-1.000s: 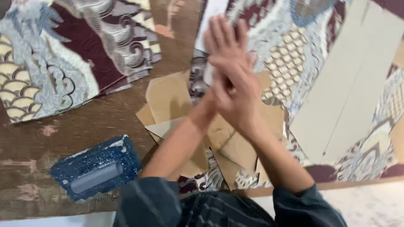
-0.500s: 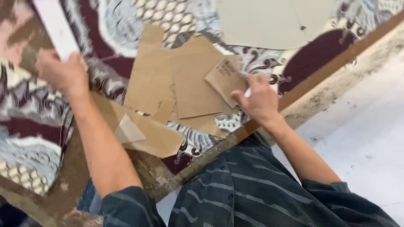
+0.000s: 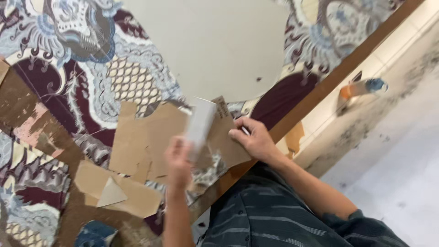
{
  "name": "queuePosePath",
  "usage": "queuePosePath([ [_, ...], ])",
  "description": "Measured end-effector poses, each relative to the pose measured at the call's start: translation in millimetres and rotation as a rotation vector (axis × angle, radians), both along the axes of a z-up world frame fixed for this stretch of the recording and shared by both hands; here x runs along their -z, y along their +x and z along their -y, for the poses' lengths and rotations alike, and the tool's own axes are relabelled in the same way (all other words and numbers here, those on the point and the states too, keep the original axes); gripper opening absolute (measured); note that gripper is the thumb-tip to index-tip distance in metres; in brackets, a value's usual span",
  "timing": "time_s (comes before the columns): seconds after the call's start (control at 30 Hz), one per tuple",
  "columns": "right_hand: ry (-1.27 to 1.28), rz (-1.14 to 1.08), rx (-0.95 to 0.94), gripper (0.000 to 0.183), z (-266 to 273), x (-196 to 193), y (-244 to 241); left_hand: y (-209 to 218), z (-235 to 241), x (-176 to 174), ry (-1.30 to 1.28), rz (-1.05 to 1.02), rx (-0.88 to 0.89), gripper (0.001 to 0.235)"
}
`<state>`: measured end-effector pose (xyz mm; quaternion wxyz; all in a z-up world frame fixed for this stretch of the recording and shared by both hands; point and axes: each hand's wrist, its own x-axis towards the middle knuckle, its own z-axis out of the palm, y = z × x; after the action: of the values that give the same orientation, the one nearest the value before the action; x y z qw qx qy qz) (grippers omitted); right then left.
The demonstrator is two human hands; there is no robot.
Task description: The person rubs the edges of several cardboard pieces with a white block on a patterned fabric-covered table. The person repeatedly picks up different cardboard pieces, rubs their edges, and places them back on the table.
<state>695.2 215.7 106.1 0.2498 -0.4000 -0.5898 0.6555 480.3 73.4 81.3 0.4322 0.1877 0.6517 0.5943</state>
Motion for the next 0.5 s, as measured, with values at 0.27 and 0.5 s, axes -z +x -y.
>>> queuePosePath([
  [0.27, 0.06, 0.008, -0.034, 0.019, -58.9, 4.1, 135.1, 193.6, -137.1, 21.0, 0.27, 0.234, -0.226, 0.012],
  [0.5, 0.014, -0.107, 0.248, 0.023, -110.8, 5.7, 235.5, 290.0, -226.4, 27.0, 0.214, 0.225, 0.077, 0.017],
])
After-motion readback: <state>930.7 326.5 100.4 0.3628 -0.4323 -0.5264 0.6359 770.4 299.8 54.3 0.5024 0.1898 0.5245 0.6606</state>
